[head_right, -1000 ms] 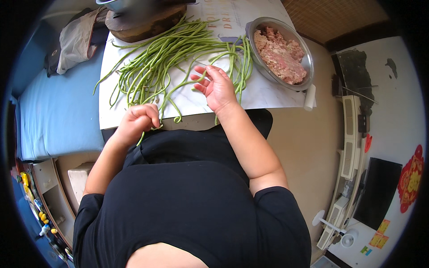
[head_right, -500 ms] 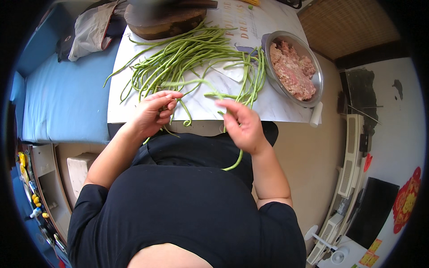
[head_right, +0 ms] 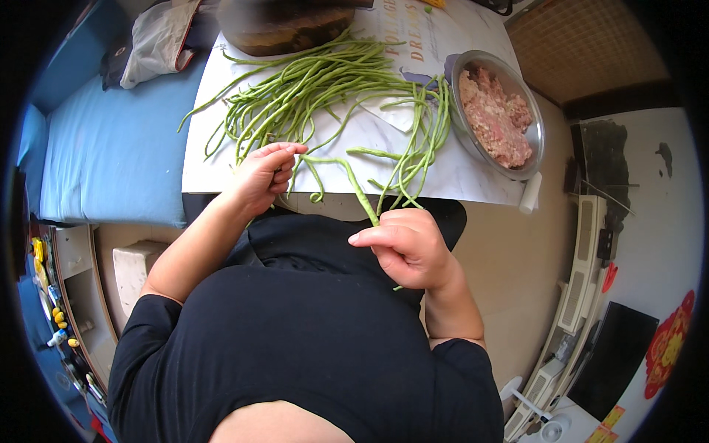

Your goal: The person snaps the ends off long green beans by hand and places them on a white surface. A bowl of ground meat is visible on the table, but the person only handles the beans during the clip.

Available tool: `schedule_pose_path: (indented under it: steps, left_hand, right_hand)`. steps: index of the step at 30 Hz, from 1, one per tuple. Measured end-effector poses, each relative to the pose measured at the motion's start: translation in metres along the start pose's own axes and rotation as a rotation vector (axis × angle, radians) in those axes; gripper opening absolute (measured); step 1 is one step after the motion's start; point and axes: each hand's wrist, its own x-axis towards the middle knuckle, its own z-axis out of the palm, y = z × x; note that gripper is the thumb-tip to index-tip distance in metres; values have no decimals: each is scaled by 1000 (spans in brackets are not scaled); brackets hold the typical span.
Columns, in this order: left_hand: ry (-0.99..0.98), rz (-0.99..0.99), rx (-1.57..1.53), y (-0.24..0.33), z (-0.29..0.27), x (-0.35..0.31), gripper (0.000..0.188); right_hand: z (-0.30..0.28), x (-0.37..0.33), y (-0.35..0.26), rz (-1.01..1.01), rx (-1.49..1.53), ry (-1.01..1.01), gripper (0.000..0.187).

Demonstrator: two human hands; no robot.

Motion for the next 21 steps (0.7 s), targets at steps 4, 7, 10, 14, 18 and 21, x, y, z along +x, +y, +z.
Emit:
schedule_pose_path:
  steps: [4, 7, 10, 14, 18, 21]
  left_hand:
    - [0, -28, -45, 0, 4, -3, 16]
    - [-94, 9, -107, 0, 3, -5, 15]
    - [-111, 45, -121, -1, 4, -6, 14]
    - [-98, 53, -124, 0, 6, -6, 14]
    - [-14, 53, -51, -3, 1, 0, 14]
    - [39, 74, 103, -2, 1, 5, 16]
  right_hand:
    - [-5, -3, 0, -4, 22, 56, 28]
    - [-6, -4, 1, -4, 44, 58, 13]
    - [-6, -8, 2, 7, 64, 75, 13]
    - [-7, -10, 2, 47, 38, 131, 15]
    - [-23, -17, 19, 303, -188, 371, 20]
    - [-48, -11, 52, 328, -355, 412, 22]
